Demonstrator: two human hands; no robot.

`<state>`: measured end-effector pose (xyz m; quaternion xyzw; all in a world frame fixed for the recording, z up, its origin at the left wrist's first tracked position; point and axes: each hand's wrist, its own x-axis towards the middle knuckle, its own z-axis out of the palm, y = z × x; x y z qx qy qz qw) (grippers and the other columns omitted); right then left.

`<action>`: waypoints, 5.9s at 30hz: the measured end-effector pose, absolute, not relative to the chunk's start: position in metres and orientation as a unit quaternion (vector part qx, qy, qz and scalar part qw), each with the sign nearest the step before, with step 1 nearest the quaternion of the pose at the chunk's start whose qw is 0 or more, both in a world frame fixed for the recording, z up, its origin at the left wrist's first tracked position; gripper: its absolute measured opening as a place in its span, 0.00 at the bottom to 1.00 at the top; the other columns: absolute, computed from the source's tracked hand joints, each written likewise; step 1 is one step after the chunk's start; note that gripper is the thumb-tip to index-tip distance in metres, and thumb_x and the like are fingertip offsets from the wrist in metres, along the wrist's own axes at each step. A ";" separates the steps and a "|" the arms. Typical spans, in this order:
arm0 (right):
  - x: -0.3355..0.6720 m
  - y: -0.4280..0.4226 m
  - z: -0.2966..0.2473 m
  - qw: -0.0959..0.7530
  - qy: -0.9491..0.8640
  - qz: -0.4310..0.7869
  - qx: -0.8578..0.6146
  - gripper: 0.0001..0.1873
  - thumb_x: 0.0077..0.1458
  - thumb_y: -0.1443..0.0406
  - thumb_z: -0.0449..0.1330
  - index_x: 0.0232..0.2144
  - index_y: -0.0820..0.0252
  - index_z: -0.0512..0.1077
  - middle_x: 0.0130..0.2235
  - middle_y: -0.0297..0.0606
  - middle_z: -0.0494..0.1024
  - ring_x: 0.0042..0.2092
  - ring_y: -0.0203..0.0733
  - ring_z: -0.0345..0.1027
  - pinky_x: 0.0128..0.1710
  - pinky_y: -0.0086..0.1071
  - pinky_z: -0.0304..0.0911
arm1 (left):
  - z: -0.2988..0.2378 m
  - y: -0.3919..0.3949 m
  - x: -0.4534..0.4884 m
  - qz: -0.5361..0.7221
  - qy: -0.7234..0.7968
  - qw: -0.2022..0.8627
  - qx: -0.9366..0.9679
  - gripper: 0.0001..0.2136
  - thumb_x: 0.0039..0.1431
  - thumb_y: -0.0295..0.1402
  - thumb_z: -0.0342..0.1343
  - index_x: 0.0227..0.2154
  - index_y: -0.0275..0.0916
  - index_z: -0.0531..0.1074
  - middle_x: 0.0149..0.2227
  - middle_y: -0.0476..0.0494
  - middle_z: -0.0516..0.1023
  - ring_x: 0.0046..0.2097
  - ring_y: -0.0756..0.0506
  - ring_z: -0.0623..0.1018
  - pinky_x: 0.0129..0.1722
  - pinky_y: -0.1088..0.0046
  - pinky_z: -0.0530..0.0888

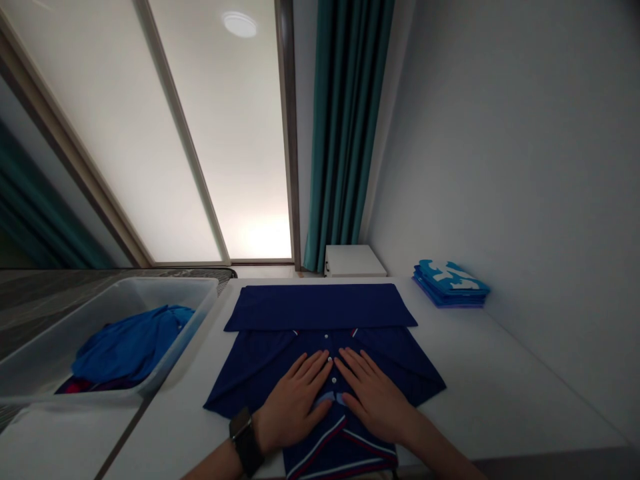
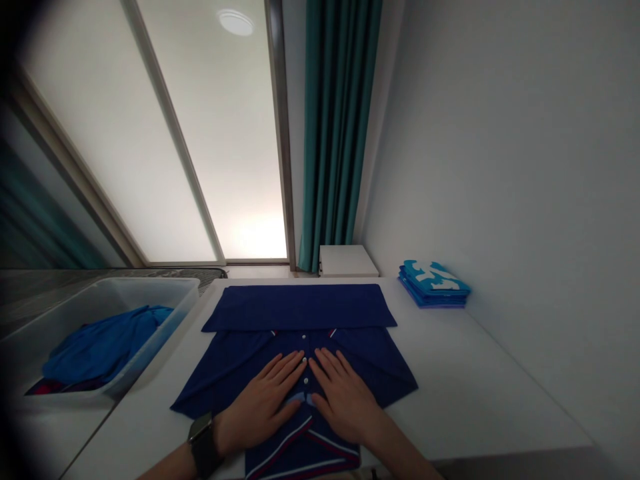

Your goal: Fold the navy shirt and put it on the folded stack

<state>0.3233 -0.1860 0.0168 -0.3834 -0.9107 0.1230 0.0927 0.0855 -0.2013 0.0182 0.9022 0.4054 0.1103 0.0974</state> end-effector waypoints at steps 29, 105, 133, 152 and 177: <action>0.332 -0.099 0.027 0.177 -0.881 0.091 -0.428 0.21 0.63 0.66 0.48 0.57 0.60 0.66 0.60 0.46 0.67 0.62 0.46 0.58 0.63 0.49 0.52 | 0.047 -0.106 0.022 0.102 0.468 0.050 0.876 0.24 0.67 0.35 0.43 0.64 0.42 0.56 0.66 0.41 0.58 0.66 0.42 0.59 0.64 0.59 0.57; 0.463 0.102 0.021 -0.022 -0.808 0.079 -0.584 0.12 0.57 0.66 0.54 0.41 0.59 0.76 0.46 0.45 0.78 0.49 0.49 0.70 0.50 0.35 0.61 | 0.073 0.042 -0.129 -0.064 0.583 0.150 0.796 0.11 0.54 0.40 0.49 0.32 0.39 0.73 0.33 0.43 0.78 0.37 0.42 0.77 0.39 0.70 0.70; 0.483 0.023 0.099 0.187 -0.809 0.027 -0.557 0.11 0.57 0.64 0.50 0.37 0.57 0.72 0.40 0.43 0.77 0.42 0.49 0.71 0.44 0.39 0.64 | 0.162 -0.061 -0.127 0.110 0.599 0.036 0.792 0.15 0.59 0.43 0.45 0.37 0.40 0.71 0.39 0.41 0.78 0.41 0.41 0.75 0.44 0.66 0.71; 0.495 -0.110 -0.032 0.314 -0.768 0.058 -0.556 0.10 0.52 0.67 0.50 0.35 0.55 0.70 0.45 0.45 0.72 0.50 0.51 0.66 0.53 0.49 0.62 | -0.008 -0.195 -0.117 0.268 0.619 -0.013 0.739 0.09 0.59 0.36 0.48 0.37 0.44 0.73 0.40 0.42 0.77 0.43 0.41 0.78 0.45 0.66 0.75; 0.498 -0.128 -0.039 0.303 -0.776 0.049 -0.551 0.08 0.50 0.66 0.51 0.34 0.54 0.68 0.43 0.44 0.73 0.47 0.51 0.68 0.50 0.47 0.64 | 0.005 -0.223 -0.108 0.206 0.672 -0.023 0.711 0.13 0.61 0.42 0.45 0.39 0.45 0.72 0.46 0.45 0.77 0.41 0.43 0.80 0.33 0.73 0.77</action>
